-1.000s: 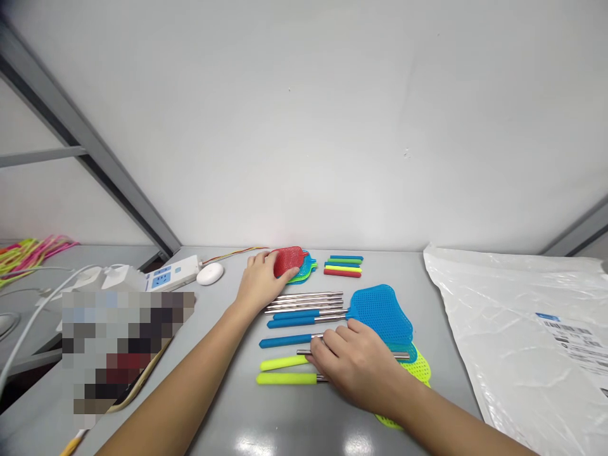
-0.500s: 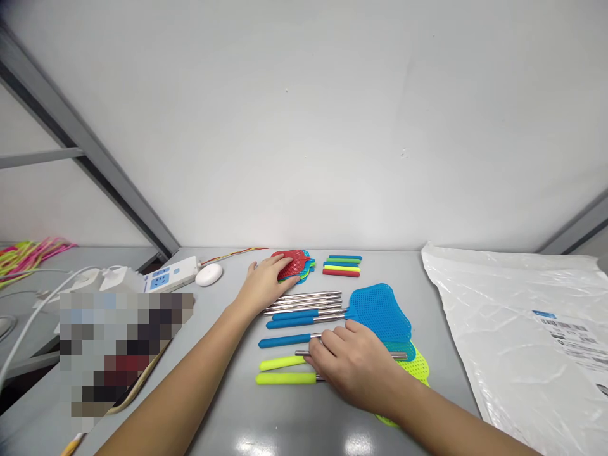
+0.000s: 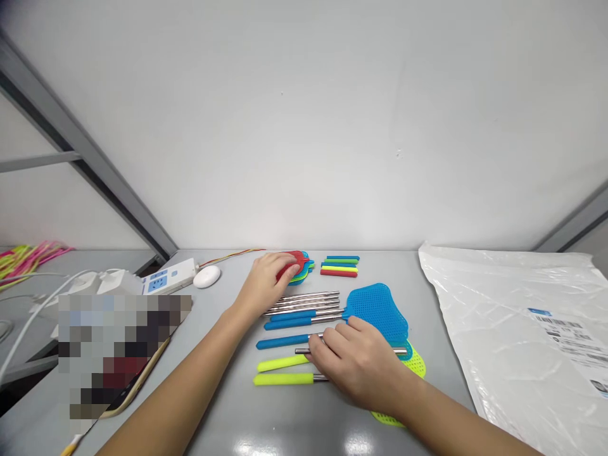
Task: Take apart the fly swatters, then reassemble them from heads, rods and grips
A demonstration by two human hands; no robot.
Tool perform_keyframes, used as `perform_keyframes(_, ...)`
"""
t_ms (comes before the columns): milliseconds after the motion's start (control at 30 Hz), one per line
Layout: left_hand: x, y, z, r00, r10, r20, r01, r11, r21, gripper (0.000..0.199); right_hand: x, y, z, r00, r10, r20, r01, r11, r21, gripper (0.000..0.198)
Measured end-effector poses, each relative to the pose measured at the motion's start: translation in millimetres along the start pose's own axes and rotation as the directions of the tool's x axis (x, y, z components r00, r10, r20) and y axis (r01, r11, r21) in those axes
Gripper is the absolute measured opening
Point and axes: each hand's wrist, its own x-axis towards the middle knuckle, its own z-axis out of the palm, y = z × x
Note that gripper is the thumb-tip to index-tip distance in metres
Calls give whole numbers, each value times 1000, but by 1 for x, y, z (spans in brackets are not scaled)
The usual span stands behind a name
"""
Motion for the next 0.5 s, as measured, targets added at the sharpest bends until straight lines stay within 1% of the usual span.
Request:
perform_keyframes(33, -1, 7, 0, 999, 36, 0, -36, 997, -63, 31, -1, 3, -1, 1000, 1, -22, -2, 1000, -8, 12)
perform_keyframes(100, -6, 24, 1, 997, 77, -5, -76, 975, -207, 32, -2, 9, -4, 997, 16, -76, -17, 1000, -15, 20)
perform_keyframes(167, -13, 43, 6, 998, 65, -14, -66, 928, -367, 33, -4, 15, -5, 991, 43, -129, -44, 999, -1, 33)
perform_keyframes(233, -21, 63, 12, 1000, 29, 9, -20, 854, -520, 33, -5, 21, -5, 976, 89, -199, -84, 996, 34, 44)
perform_keyframes(300, -29, 82, 16, 998, -17, 58, 50, 769, -637, 31, -6, 25, -5, 942, 163, -292, -138, 985, 101, 49)
perform_keyframes(367, -36, 100, 17, 991, -14, 132, 103, 710, -697, 29, -6, 27, -6, 884, 284, -371, -191, 944, 268, 47)
perform_keyframes(400, -40, 107, 17, 985, 9, 172, 116, 700, -705, 28, -6, 27, -7, 842, 377, -386, -216, 891, 399, 44)
perform_keyframes(433, -43, 114, 17, 975, 40, 217, 127, 702, -701, 28, -5, 27, -7, 790, 485, -375, -233, 803, 548, 39)
perform_keyframes(500, -48, 124, 17, 947, 71, 314, 172, 713, -680, 31, -2, 25, -10, 666, 687, -288, -233, 559, 796, 29)
